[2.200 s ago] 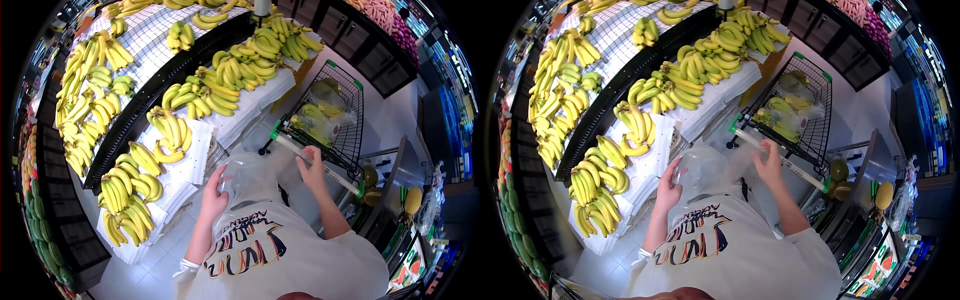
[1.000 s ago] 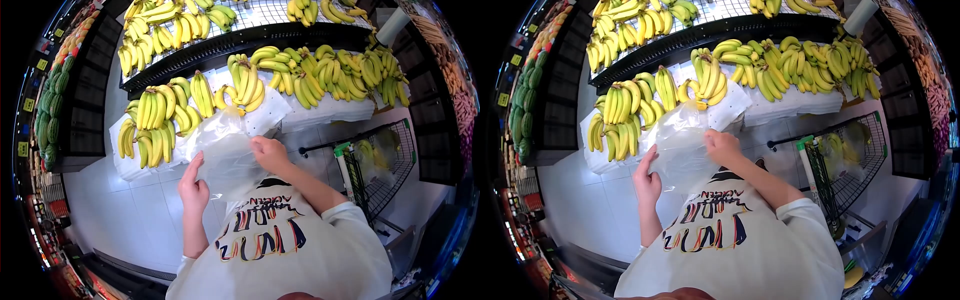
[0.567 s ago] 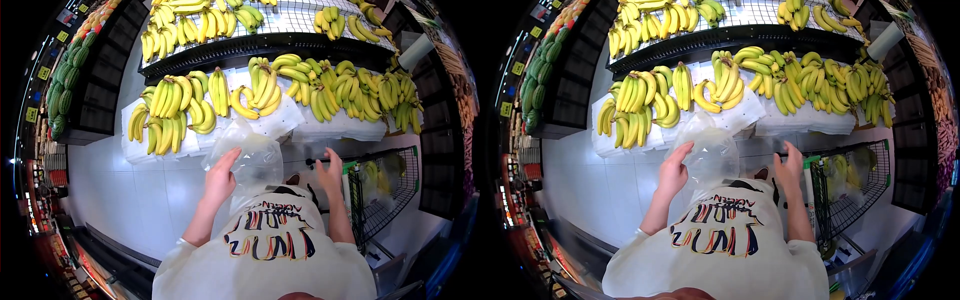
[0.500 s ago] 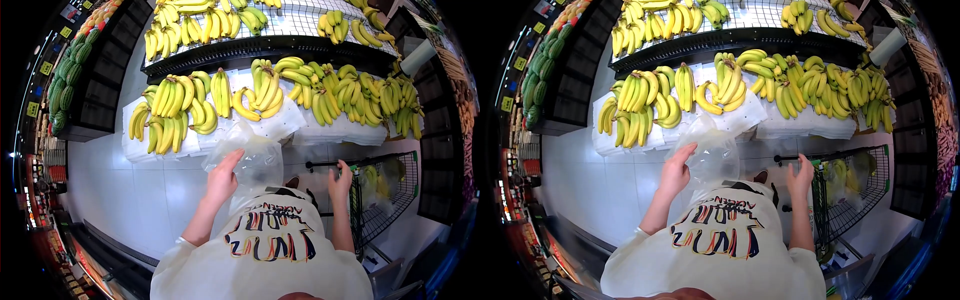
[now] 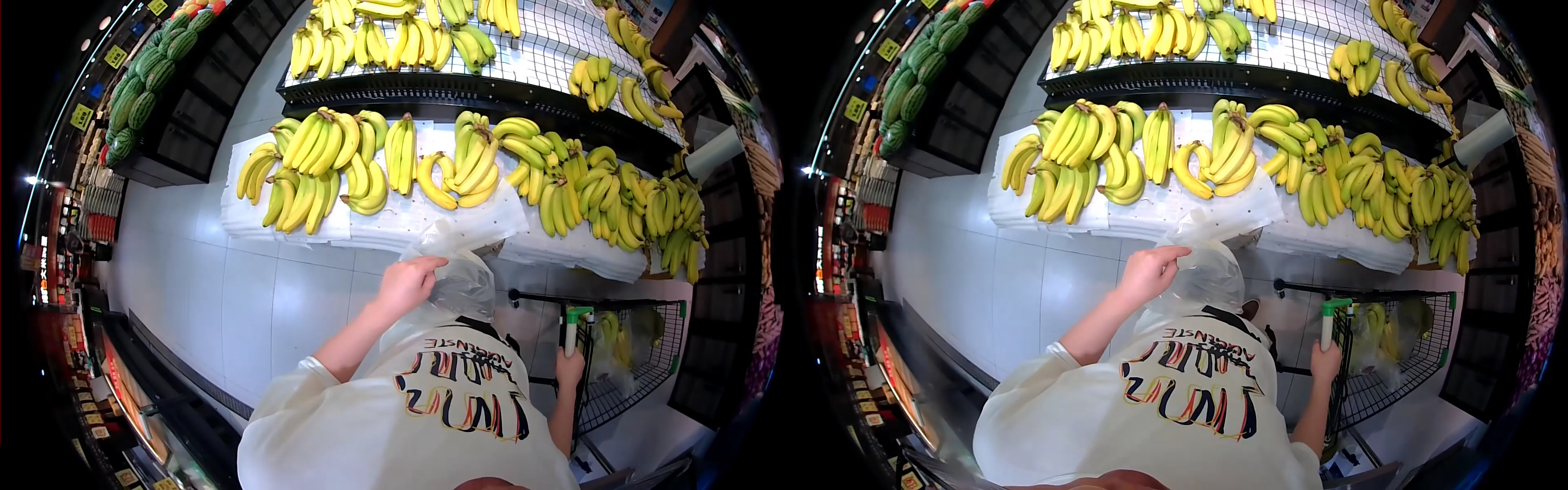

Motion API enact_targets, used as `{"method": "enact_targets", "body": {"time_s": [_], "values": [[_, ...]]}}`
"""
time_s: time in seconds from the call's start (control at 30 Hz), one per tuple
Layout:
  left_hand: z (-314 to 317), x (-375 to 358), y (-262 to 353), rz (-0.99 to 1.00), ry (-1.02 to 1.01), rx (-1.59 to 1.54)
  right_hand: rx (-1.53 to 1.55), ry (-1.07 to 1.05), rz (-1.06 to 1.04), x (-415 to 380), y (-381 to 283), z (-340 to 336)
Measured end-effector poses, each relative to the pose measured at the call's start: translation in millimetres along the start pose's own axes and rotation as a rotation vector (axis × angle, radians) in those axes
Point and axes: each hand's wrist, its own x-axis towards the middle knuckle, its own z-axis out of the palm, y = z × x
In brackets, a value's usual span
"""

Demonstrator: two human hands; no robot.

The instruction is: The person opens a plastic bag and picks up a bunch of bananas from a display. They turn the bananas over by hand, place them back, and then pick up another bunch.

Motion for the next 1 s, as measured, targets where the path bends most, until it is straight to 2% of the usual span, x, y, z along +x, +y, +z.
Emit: {"method": "enact_targets", "body": {"time_s": [0.07, 0.17, 0.27, 0.37, 0.43, 0.47, 0.5, 0.53, 0.6, 0.63, 0.73, 0.83, 0.93, 1.0], "values": [[3.2, 1.5, -1.7, 0.029, 0.015, -0.005, -0.007, 0.006, 0.017, -0.1, 0.9, 1.3], [4.8, 13.3, 6.8, -0.055, -0.11, -0.351, -0.005, 0.011, 0.044, 0.0, -1.4, 1.6], [8.5, 30.0, 22.4, 0.161, -0.282, -0.665, -0.028, 0.055, 0.049, -1.5, -2.2, 4.2], [-6.6, 60.1, 18.9, 0.17, -0.232, -0.704, -0.042, 0.083, 0.078, -6.8, -8.7, 5.1], [-55.2, 84.2, -3.0, -0.124, -0.174, -0.701, -0.041, 0.082, 0.077, -6.4, -9.6, 5.0], [-81.3, 90.9, -21.6, -0.267, 0.013, -0.788, -0.044, 0.092, 0.077, -6.7, -9.4, 4.6], [-105.0, 93.1, -52.2, -0.301, 0.265, -0.84, -0.045, 0.103, 0.078, -6.9, -10.1, 5.4], [-134.7, 91.8, -83.8, -0.337, 0.503, -0.701, -0.046, 0.111, 0.083, -8.4, -11.5, 6.3], [-184.9, 70.6, -160.6, -0.222, 1.092, -0.557, -0.046, 0.103, 0.103, -13.6, -20.7, 1.2], [-212.8, 46.3, -152.0, -0.204, 1.224, -0.646, -0.044, 0.099, 0.112, -15.7, -26.3, -0.5], [-257.9, 4.0, -111.4, -0.131, 1.476, -0.377, -0.066, 0.133, 0.101, -13.6, -25.2, 2.7], [-264.1, -14.0, -89.3, -0.067, 1.557, -0.073, -0.067, 0.152, 0.112, -17.4, -35.7, 2.8], [-252.8, -12.2, -82.0, 0.09, 1.523, 0.074, -0.06, 0.177, 0.121, -14.4, -34.7, 5.6], [-237.4, -7.6, -80.0, 0.084, 1.337, 0.121, -0.098, 0.16, 0.13, -16.7, -39.8, 2.8]]}}
